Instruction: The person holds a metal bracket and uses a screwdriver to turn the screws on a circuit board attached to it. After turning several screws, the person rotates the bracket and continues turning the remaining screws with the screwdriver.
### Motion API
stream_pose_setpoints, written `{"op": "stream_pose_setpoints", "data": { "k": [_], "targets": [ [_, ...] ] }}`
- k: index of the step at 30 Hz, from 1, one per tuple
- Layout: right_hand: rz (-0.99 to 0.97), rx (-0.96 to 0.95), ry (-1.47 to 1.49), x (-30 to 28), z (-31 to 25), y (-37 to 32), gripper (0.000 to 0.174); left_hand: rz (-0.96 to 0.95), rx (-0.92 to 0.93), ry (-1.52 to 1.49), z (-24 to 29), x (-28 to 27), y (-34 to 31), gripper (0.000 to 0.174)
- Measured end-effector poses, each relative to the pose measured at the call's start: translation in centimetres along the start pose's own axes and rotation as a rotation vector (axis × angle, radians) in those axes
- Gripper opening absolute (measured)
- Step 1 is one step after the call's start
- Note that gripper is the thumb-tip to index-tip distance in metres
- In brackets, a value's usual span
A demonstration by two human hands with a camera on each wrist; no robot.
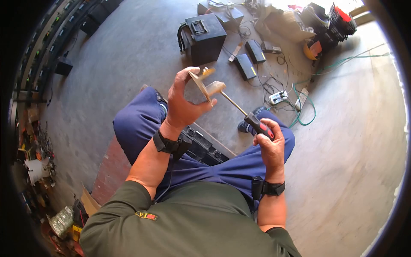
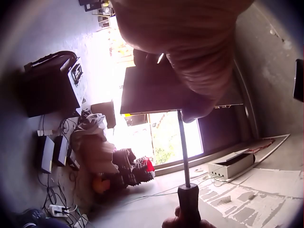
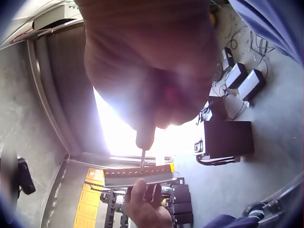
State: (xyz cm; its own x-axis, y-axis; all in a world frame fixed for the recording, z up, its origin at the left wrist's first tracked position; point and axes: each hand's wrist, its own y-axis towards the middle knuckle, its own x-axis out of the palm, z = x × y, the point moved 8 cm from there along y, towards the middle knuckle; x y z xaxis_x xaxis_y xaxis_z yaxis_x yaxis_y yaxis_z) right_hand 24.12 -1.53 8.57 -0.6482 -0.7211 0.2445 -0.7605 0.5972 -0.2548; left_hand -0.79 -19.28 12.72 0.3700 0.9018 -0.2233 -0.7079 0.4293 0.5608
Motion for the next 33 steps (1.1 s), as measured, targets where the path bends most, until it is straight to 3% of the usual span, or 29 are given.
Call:
{"op": "stream_pose_setpoints", "data": {
  "k": [2, 8, 21, 24, 26, 27, 29, 31, 33],
  "targets": [
    [-0.041, 0.018, 0.078, -0.4, 0.7, 0.0, 0.049, -0.008, 0.134, 0.047, 1.7, 0.0, 0.1, 0.087],
    [-0.052, 0.051, 0.11, -0.9, 1.5, -0.1, 0.049, 0.026, 0.313, 0.05, 3.5, 0.0, 0.1, 0.085],
    [0.008, 0.096, 0.089, -0.5, 1.8, 0.0, 0.047, 0.01, 0.233, 0.094, 2.2, 0.3, 0.0, 0.085],
    [0.013, 0.105, 0.072, -0.3, 1.4, -0.1, 0.043, -0.006, 0.152, 0.067, 1.3, 0.7, -0.2, 0.085],
    [0.012, 0.103, 0.038, 0.2, 0.9, -0.1, 0.037, -0.049, -0.278, -0.332, -2.4, 1.7, -0.6, 0.083],
    [0.019, 0.103, 0.042, 0.4, 0.8, -0.1, 0.037, -0.057, -0.279, -0.335, -2.5, 1.8, -0.8, 0.083],
    [0.088, 0.032, -0.097, 0.6, 0.1, 0.1, 0.036, -0.054, -0.597, -0.517, -5.1, 2.5, -2.0, 0.076],
    [0.108, 0.021, -0.145, 1.4, -0.7, 0.0, 0.038, -0.036, -0.611, -0.537, -5.5, 2.6, -2.2, 0.076],
    [0.129, -0.142, -0.273, 2.9, -3.4, -0.4, 0.041, -0.038, -0.687, -0.537, -6.4, 2.8, -2.8, 0.074]
  ]
}}
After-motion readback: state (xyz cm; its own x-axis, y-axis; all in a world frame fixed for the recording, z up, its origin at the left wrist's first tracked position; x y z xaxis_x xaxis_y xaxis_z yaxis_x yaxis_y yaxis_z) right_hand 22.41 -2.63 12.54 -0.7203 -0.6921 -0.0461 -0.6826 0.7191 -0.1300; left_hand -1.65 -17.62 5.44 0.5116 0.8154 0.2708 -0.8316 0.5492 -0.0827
